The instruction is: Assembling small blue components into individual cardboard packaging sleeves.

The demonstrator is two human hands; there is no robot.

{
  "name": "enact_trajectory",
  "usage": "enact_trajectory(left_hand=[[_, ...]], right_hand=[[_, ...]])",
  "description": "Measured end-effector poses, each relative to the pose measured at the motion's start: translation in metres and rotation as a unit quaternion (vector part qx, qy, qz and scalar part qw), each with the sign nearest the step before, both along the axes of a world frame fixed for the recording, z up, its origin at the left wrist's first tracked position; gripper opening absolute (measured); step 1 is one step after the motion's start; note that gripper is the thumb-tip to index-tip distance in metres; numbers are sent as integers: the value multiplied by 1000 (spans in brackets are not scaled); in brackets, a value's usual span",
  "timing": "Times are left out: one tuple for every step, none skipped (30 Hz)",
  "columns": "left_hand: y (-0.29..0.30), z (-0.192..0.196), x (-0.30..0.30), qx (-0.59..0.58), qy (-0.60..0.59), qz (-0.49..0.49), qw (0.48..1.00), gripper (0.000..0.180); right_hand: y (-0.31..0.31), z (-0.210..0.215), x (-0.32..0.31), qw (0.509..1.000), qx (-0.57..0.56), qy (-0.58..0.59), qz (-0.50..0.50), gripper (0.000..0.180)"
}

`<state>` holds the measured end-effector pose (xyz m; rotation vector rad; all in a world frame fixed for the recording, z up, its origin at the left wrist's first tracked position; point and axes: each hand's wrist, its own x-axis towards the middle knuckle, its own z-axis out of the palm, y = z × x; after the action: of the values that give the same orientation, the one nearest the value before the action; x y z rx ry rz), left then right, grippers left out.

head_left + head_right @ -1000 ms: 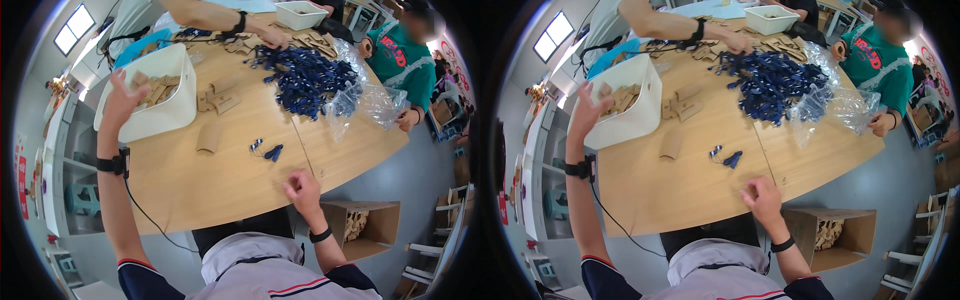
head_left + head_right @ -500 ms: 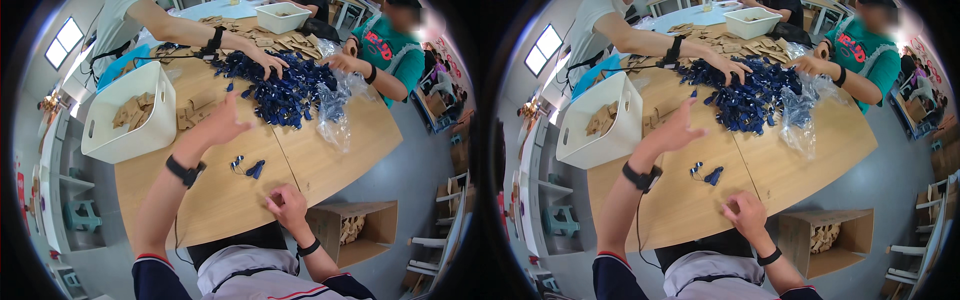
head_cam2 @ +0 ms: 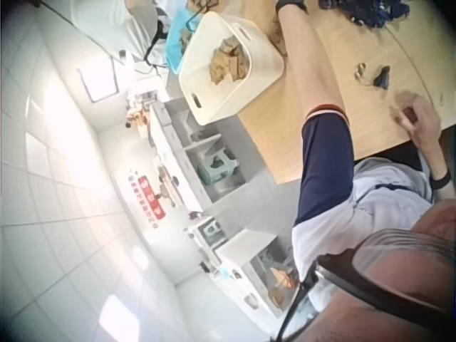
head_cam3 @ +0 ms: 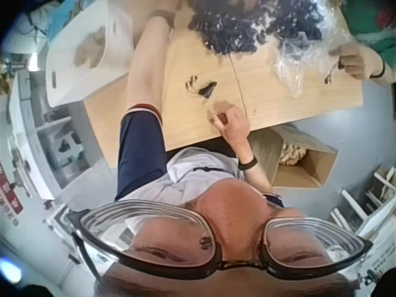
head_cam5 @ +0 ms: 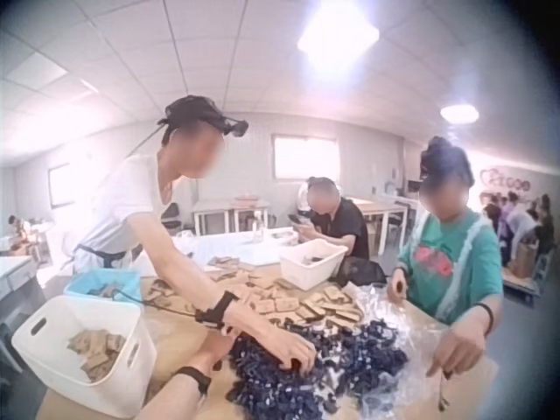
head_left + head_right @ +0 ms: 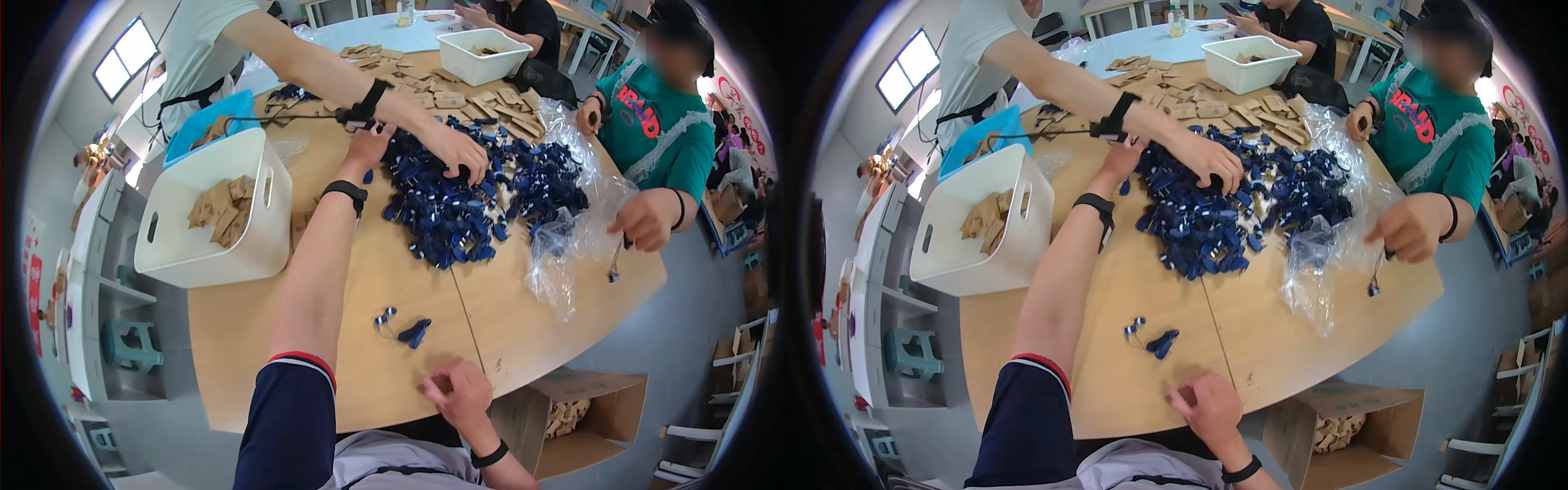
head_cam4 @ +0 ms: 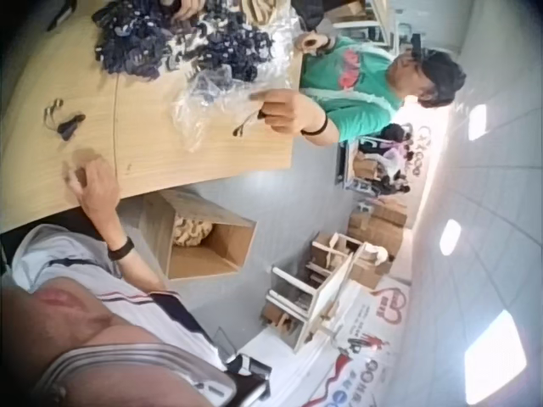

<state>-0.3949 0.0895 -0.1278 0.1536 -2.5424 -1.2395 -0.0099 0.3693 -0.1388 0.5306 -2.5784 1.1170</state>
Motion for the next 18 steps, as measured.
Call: enact_trajectory(left_hand=[[-7, -6, -9, 6, -23, -13, 1000, 67], [-17, -10, -17, 1, -20, -7, 1000, 67], [-15, -14, -23, -81, -14, -14, 997, 68], [-15, -17, -27, -163, -8, -19, 986, 68], [-18, -19, -28, -139, -9, -29, 990, 68], [-3, -21, -29, -133, -12, -38, 990, 68], [20, -16, -22, -90, -10, -87, 992, 67], [31, -8, -14, -54, -7, -127, 990, 67], [31, -2, -7, -10, 0, -163, 987, 66], [34, -1, -1, -12, -2, -160, 987, 66], [39, -1, 7, 45, -29, -178, 983, 66], [47, 0, 16, 103, -54, -197, 974, 66], [58, 3, 26, 134, -80, -224, 962, 67], [71, 5, 36, 137, -81, -226, 961, 67], [78, 6, 45, 135, -78, -214, 964, 68], [85, 8, 51, 133, -75, -203, 967, 70], [88, 4, 53, 128, -90, -178, 972, 76], [84, -3, 56, 123, -88, -171, 974, 76]], right_hand=[[-2, 0, 1, 1000, -3, 4, 6, 27], [-5, 2, 0, 1000, -8, 8, 12, 27], [-6, 4, 0, 1000, -6, 2, 15, 27], [-7, 5, 0, 1000, -7, -3, 19, 28], [-8, 2, 0, 1000, -5, 3, 24, 29], [-5, -1, -2, 1000, 2, -1, 16, 29], [1, -3, -4, 1000, 17, 1, 5, 29], [3, -3, -4, 1000, 25, 7, 4, 29], [0, -1, -3, 1000, 21, 6, 10, 29], [-1, -1, -4, 1000, 22, 12, 12, 29], [-2, 0, -3, 999, 24, 18, 14, 29], [-2, 0, -3, 999, 24, 17, 16, 29], [-1, -1, -4, 999, 25, 23, 15, 28], [1, -2, -5, 999, 27, 28, 13, 28], [0, -2, -4, 999, 27, 28, 15, 28], [-1, -2, -4, 999, 21, 27, 15, 27], [-2, -2, -4, 999, 15, 26, 14, 27], [-6, 0, -3, 999, 11, 29, 21, 27]])
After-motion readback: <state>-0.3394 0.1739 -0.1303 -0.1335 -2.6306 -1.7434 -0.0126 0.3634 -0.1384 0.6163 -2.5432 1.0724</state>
